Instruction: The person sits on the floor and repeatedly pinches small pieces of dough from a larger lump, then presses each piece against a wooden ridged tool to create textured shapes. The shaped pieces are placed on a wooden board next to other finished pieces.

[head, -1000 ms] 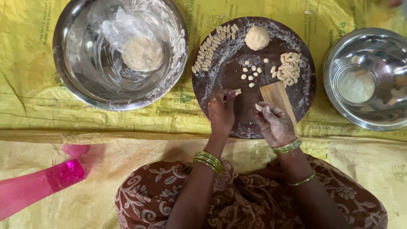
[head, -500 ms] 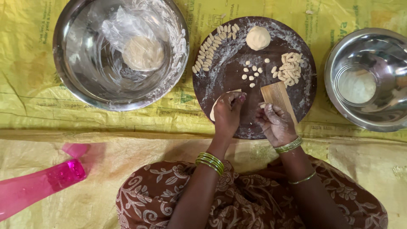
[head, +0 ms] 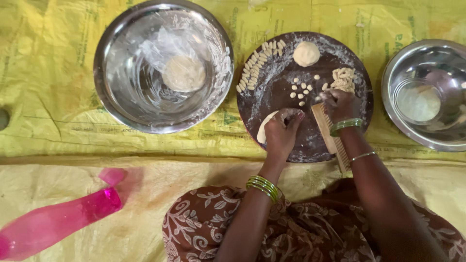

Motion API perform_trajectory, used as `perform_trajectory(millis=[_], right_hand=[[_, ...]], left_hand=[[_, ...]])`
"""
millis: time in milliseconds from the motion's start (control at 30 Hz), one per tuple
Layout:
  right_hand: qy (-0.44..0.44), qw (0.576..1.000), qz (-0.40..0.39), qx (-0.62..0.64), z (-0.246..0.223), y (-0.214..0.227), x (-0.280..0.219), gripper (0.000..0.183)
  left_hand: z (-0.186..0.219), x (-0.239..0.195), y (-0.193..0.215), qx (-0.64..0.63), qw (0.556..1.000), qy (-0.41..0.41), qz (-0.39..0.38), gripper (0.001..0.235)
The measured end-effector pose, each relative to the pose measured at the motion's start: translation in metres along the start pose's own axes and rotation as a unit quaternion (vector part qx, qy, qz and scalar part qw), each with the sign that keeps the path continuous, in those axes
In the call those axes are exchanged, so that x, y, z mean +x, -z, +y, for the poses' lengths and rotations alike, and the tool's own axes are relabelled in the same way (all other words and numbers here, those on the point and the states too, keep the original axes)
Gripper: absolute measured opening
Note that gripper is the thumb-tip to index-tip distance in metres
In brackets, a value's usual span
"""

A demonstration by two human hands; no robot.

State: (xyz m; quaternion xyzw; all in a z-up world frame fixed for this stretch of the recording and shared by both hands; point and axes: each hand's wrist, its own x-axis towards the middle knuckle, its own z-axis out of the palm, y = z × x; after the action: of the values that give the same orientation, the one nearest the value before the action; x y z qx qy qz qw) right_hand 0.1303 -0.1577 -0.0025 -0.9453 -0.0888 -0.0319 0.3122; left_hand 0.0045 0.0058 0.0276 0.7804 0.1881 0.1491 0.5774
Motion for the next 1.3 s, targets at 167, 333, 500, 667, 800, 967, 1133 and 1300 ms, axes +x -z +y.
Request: perform_trajectory(millis=[167, 333, 500, 667, 800, 967, 1133, 1300], right_hand=[[-0.115, 0.97, -0.085, 0.197, -0.011, 0.023, -0.061, 0.018], [0.005, 0.968, -0.105, 0.229, -0.008, 0.027, -0.136, 0.024], [0.012, 0.989, -0.034, 0.146, 0.012, 0.02, -0.158, 0.021], [-0.09, 0.957, 0.011, 0.277, 0.04, -0.008, -0.153, 0.035], [-0.152, 0.881, 0.053, 0.444, 0.048, -0.019, -0.149, 0.029], [-0.089, 0.891, -0.064, 0.44, 0.042, -0.006, -0.151, 0.038], [-0.074, 0.877, -0.073, 0.469, 0.034, -0.005, -0.154, 0.036], [-0.07, 0.865, -0.067, 0.492, 0.045, 0.002, -0.153, 0.035]], left_hand=[[-0.011, -0.008, -0.009, -0.061, 0.996, 0.037, -0.048, 0.027], [-0.013, -0.039, -0.032, -0.011, 0.99, 0.055, -0.131, 0.032], [0.003, -0.061, -0.019, 0.097, 0.984, -0.074, -0.129, 0.013], [0.074, -0.1, 0.029, 0.155, 0.962, -0.131, -0.184, 0.011], [0.137, -0.159, 0.076, -0.084, 0.96, -0.139, -0.229, 0.011], [0.163, -0.184, 0.092, -0.229, 0.919, -0.077, -0.312, 0.013], [0.166, -0.21, 0.116, -0.264, 0.908, -0.056, -0.32, 0.015], [0.181, -0.227, 0.134, -0.274, 0.902, -0.047, -0.33, 0.016]])
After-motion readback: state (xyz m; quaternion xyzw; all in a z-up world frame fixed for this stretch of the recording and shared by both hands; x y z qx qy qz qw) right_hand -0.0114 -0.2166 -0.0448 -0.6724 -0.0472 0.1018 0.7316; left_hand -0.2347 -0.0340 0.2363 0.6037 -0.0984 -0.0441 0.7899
